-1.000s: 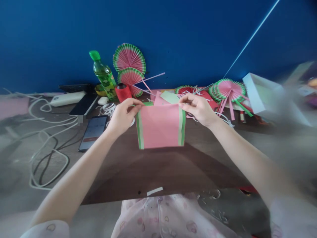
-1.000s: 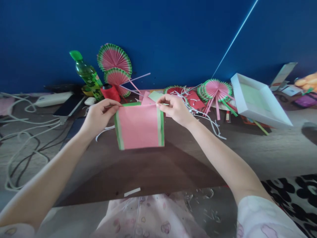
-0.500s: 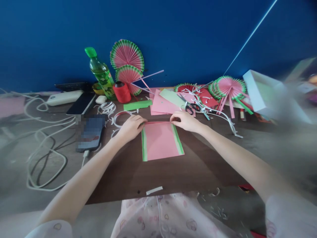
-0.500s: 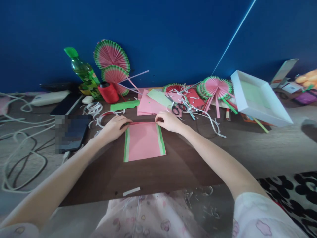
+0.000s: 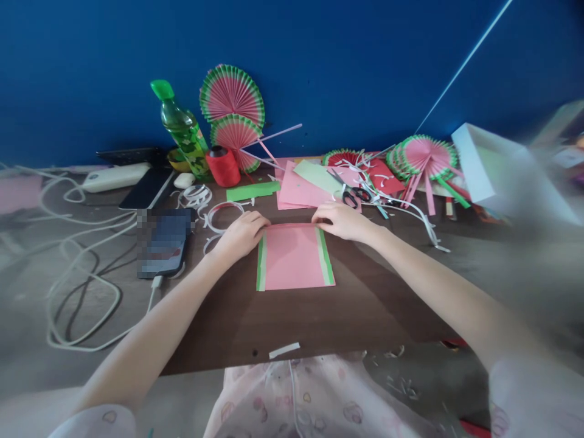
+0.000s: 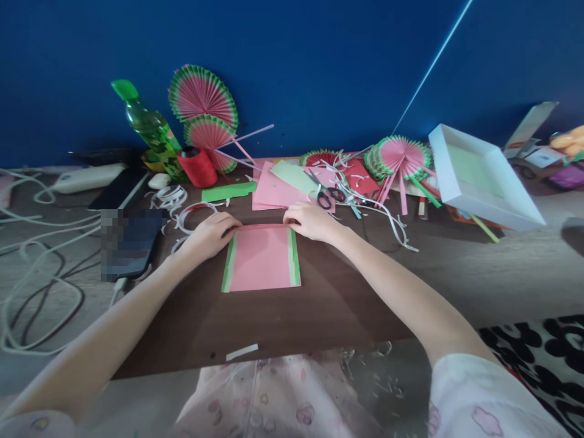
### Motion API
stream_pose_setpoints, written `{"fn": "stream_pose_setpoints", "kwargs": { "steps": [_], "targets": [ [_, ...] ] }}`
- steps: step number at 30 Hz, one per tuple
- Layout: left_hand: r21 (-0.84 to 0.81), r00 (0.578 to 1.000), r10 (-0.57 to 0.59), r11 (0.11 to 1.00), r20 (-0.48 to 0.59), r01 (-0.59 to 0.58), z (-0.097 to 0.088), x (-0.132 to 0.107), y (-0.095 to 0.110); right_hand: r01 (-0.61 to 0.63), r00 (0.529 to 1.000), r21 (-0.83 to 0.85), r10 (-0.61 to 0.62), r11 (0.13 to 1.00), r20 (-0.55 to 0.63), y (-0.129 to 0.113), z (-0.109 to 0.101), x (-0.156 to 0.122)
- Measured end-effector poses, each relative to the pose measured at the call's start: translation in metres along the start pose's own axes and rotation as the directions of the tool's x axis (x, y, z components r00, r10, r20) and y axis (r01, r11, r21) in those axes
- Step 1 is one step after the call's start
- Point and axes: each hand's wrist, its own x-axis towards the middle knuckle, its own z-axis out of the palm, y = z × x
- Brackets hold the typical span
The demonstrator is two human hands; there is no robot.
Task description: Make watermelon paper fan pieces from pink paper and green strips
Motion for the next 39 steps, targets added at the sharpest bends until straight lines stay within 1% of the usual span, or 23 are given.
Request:
{"fn": "stream_pose_setpoints", "kwargs": {
  "steps": [5, 11, 16, 19, 23, 28, 35, 39],
  "targets": [
    [0.063, 0.998, 0.032, 0.997, 0.047, -0.035, -0.005, 0.001, 0.001, 0.046, 0.999, -0.082, -0.046, 0.996, 0.007, -0.001, 0.002, -0.001],
    [0.103, 0.997, 0.06, 0.993, 0.057, -0.066, -0.005, 0.001, 0.002, 0.091, 0.994, -0.211, -0.101, 0.973, -0.034, -0.003, 0.008, -0.006],
    [0.17, 0.995, 0.076, 0.982, 0.06, -0.085, -0.005, 0.001, 0.005, 0.104, 0.991, -0.395, -0.128, 0.913, -0.036, -0.011, 0.011, -0.01],
    [0.239, 0.995, 0.083, 0.966, 0.054, -0.094, -0.005, 0.0, 0.008, 0.132, 0.986, -0.469, -0.164, 0.873, -0.027, -0.014, 0.01, -0.011],
    [0.321, 0.996, 0.091, 0.943, 0.018, -0.092, -0.004, -0.003, 0.012, 0.176, 0.977, -0.494, -0.21, 0.851, -0.015, -0.015, 0.01, -0.012],
    [0.362, 0.994, 0.112, 0.926, 0.006, -0.106, -0.003, -0.005, 0.017, 0.222, 0.968, -0.496, -0.25, 0.839, 0.01, -0.015, 0.01, -0.012],
    [0.422, 0.988, 0.149, 0.894, 0.039, -0.151, -0.007, -0.005, 0.025, 0.25, 0.963, -0.522, -0.263, 0.816, 0.05, -0.019, 0.007, -0.013],
    [0.443, 0.983, 0.179, 0.878, 0.05, -0.182, -0.01, -0.006, 0.028, 0.25, 0.964, -0.516, -0.261, 0.819, 0.053, -0.021, 0.006, -0.015]
  ]
}}
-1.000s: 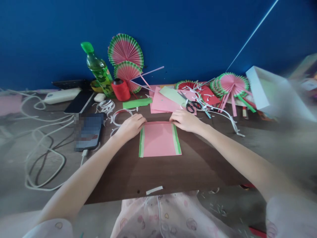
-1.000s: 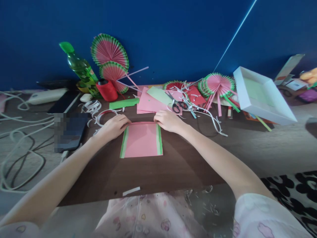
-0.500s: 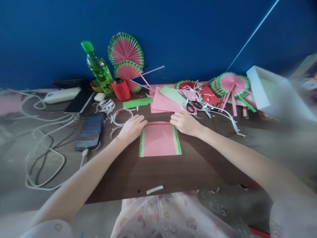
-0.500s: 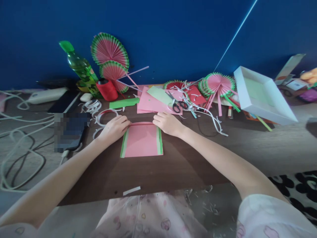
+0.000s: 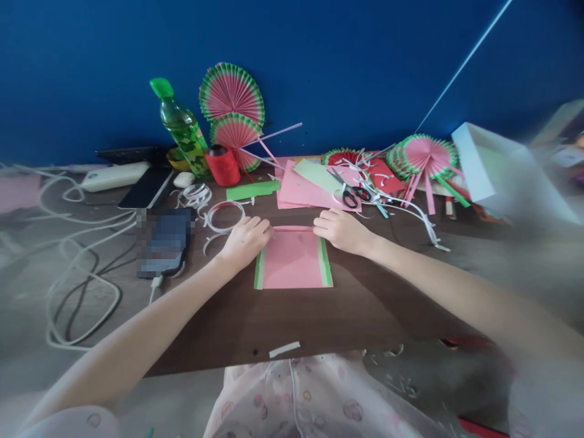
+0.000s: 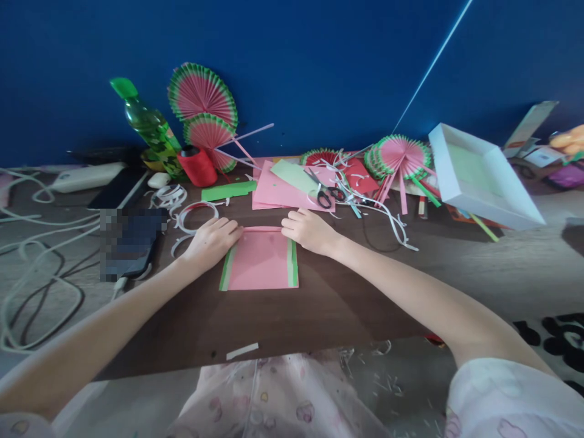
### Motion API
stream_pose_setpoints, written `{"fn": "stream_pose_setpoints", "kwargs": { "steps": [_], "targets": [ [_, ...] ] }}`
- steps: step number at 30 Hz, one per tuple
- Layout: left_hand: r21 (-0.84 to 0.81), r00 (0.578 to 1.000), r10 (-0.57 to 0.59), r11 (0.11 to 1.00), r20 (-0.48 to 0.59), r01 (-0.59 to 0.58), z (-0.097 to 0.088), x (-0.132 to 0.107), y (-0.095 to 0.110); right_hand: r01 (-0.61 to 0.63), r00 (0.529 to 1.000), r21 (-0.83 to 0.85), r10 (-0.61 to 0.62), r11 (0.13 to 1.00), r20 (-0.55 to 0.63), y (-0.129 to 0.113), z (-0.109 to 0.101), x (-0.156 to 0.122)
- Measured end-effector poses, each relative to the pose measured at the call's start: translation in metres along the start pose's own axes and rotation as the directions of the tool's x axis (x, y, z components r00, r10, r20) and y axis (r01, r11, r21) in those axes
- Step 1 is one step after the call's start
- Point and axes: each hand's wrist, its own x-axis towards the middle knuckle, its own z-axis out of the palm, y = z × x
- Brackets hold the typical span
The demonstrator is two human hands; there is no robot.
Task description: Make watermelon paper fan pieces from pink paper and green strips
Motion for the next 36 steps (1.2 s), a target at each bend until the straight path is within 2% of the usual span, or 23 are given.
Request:
{"fn": "stream_pose_setpoints", "kwargs": {
  "steps": [9, 18, 23, 31, 36],
  "targets": [
    [0.071, 0.999, -0.035, 0.997, 0.005, 0.035, -0.001, -0.002, 0.008, -0.011, 1.0, 0.012, 0.011, 1.0, 0.01, -0.004, -0.002, -0.003],
    [0.019, 0.995, -0.069, 0.998, 0.076, 0.067, 0.0, -0.005, 0.013, -0.225, 0.966, 0.054, 0.216, 0.973, 0.142, -0.02, -0.015, -0.006],
    [0.016, 0.991, -0.064, 0.998, 0.114, 0.062, 0.0, -0.004, 0.013, -0.253, 0.957, 0.03, 0.246, 0.967, 0.154, -0.029, -0.017, -0.001],
    [-0.03, 0.994, -0.083, 0.996, 0.068, 0.085, -0.002, 0.002, 0.019, -0.291, 0.944, -0.008, 0.288, 0.957, 0.164, -0.034, -0.014, 0.005],
    [-0.098, 0.966, -0.15, 0.98, 0.212, 0.174, -0.001, 0.005, 0.031, -0.298, 0.939, 0.038, 0.286, 0.954, 0.193, -0.04, -0.014, 0.014]
  ]
}}
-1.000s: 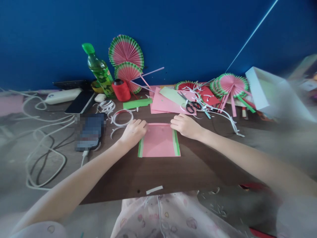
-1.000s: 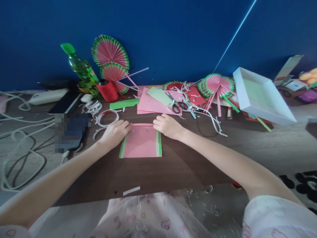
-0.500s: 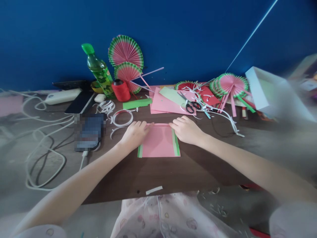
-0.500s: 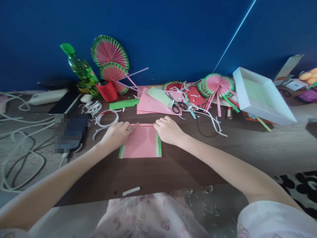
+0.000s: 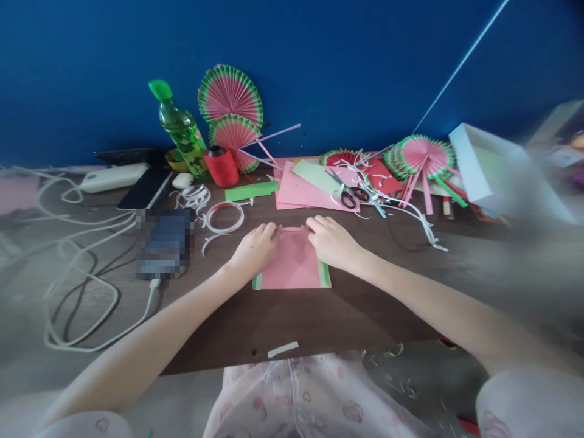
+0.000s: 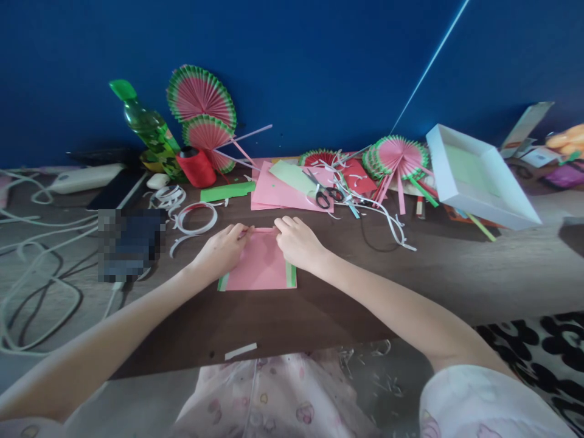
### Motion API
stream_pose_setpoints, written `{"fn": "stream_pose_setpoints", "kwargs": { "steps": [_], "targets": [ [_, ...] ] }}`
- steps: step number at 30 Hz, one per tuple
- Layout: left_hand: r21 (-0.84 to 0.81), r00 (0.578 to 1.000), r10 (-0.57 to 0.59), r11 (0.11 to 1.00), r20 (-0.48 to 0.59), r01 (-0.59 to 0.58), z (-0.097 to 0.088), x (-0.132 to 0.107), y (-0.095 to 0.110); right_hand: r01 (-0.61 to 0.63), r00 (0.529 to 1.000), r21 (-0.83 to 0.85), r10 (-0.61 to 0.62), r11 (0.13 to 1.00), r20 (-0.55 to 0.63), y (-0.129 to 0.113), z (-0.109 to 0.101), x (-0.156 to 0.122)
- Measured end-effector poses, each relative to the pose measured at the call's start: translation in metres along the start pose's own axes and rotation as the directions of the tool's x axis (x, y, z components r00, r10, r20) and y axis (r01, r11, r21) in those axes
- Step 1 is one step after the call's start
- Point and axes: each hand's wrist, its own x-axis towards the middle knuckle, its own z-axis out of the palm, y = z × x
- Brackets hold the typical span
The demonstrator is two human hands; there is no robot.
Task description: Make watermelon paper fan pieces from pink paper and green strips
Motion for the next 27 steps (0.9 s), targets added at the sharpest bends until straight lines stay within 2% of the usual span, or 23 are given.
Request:
{"fn": "stream_pose_setpoints", "kwargs": {
  "steps": [2, 10, 13, 20, 27],
  "targets": [
    [-0.016, 1.0, -0.024, 1.0, 0.01, 0.024, 0.0, -0.001, 0.004, -0.021, 1.0, 0.008, 0.021, 1.0, 0.009, -0.004, 0.0, 0.0],
    [0.004, 0.997, 0.01, 1.0, 0.08, -0.01, -0.006, 0.0, 0.003, -0.075, 0.997, 0.025, 0.075, 0.997, 0.01, -0.017, -0.003, 0.0],
    [0.0, 0.997, 0.006, 1.0, 0.075, -0.006, -0.007, 0.0, 0.003, -0.091, 0.996, 0.041, 0.091, 0.995, 0.02, -0.018, -0.004, 0.003],
    [-0.038, 0.993, -0.083, 0.996, 0.086, 0.086, -0.007, -0.001, 0.006, -0.124, 0.992, 0.089, 0.122, 0.988, 0.032, -0.014, -0.002, -0.001],
    [-0.07, 0.994, -0.106, 0.992, 0.028, 0.108, -0.003, -0.005, 0.003, -0.16, 0.987, 0.081, 0.16, 0.984, 0.004, -0.021, 0.003, -0.002]
  ]
}}
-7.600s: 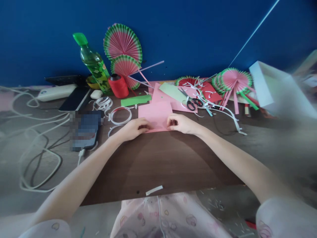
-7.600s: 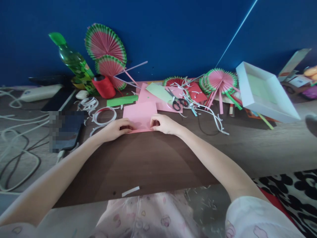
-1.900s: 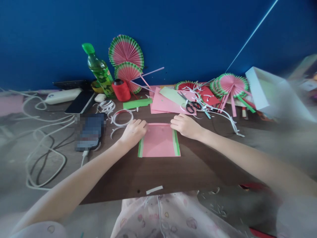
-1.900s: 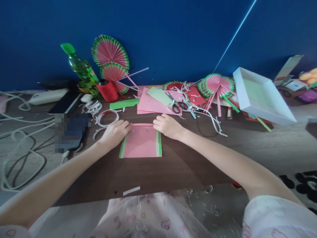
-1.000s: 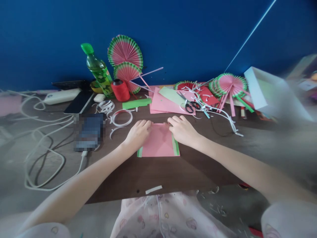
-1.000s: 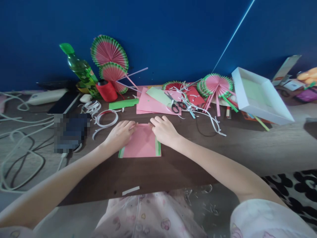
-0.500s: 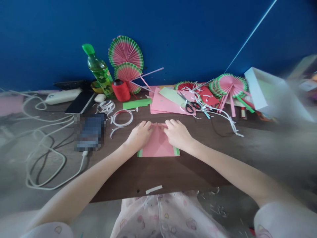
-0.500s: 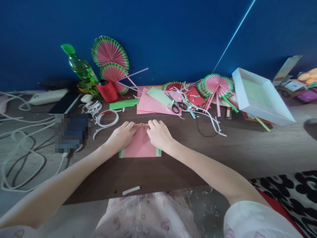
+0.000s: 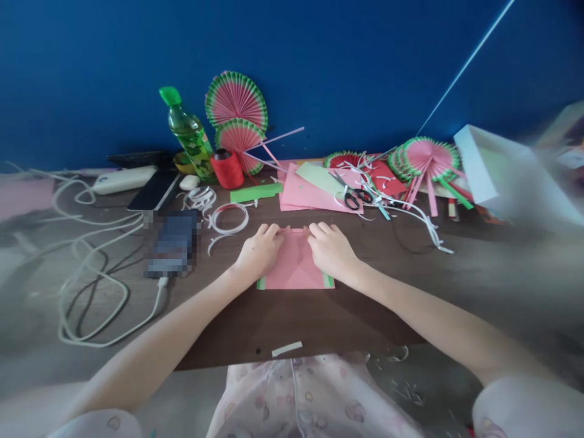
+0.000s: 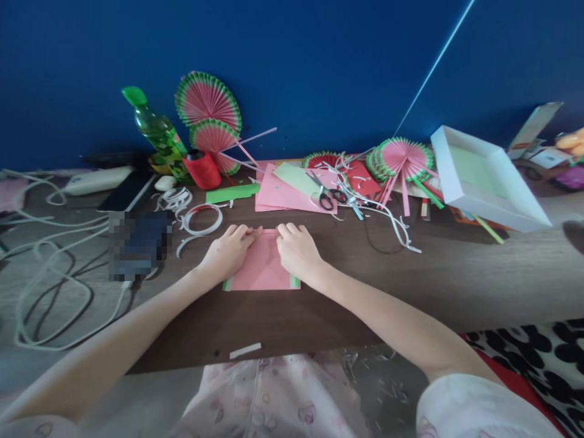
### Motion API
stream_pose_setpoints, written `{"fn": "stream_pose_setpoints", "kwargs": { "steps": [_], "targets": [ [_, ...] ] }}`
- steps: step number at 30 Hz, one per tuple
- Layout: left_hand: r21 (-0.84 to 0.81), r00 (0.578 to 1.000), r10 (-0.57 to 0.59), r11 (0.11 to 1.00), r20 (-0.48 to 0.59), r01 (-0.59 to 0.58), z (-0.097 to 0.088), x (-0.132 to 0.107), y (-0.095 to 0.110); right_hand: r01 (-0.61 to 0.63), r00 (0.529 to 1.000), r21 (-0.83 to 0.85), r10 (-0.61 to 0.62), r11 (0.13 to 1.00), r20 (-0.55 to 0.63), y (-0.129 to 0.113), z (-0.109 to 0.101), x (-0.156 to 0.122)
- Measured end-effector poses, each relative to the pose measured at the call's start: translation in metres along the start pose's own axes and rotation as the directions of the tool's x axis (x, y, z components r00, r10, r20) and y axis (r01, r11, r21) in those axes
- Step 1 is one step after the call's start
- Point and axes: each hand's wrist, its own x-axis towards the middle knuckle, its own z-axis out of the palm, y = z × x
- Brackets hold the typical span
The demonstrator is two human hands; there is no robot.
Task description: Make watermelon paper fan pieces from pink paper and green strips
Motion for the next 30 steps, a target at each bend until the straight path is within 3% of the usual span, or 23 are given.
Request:
{"fn": "stream_pose_setpoints", "kwargs": {
  "steps": [4, 7, 14, 22, 27, 30],
  "targets": [
    [-0.014, 0.999, -0.028, 1.0, -0.021, 0.027, -0.005, 0.008, -0.003, -0.021, 0.999, 0.07, 0.024, 0.997, -0.039, 0.008, -0.001, 0.003],
    [-0.043, 0.999, 0.023, 0.999, -0.024, -0.024, -0.009, 0.019, -0.009, -0.06, 0.995, 0.227, 0.077, 0.972, -0.07, 0.019, 0.001, 0.009],
    [-0.317, 0.992, 0.12, 0.941, -0.028, -0.123, -0.002, 0.031, -0.022, -0.031, 0.994, 0.621, 0.088, 0.783, -0.062, 0.042, 0.002, 0.026],
    [-0.559, 0.998, 0.017, 0.828, -0.068, -0.052, -0.012, 0.021, -0.027, -0.098, 0.994, 0.755, 0.031, 0.649, 0.102, 0.052, -0.015, 0.025],
    [-0.609, 0.999, 0.018, 0.792, -0.028, -0.032, -0.02, 0.019, -0.03, -0.123, 0.991, 0.769, 0.038, 0.628, 0.128, 0.049, -0.021, 0.027],
    [-0.582, 0.998, 0.024, 0.811, -0.065, -0.057, -0.022, 0.02, -0.031, -0.073, 0.996, 0.742, 0.017, 0.666, 0.083, 0.048, -0.024, 0.03]
  ]
}}
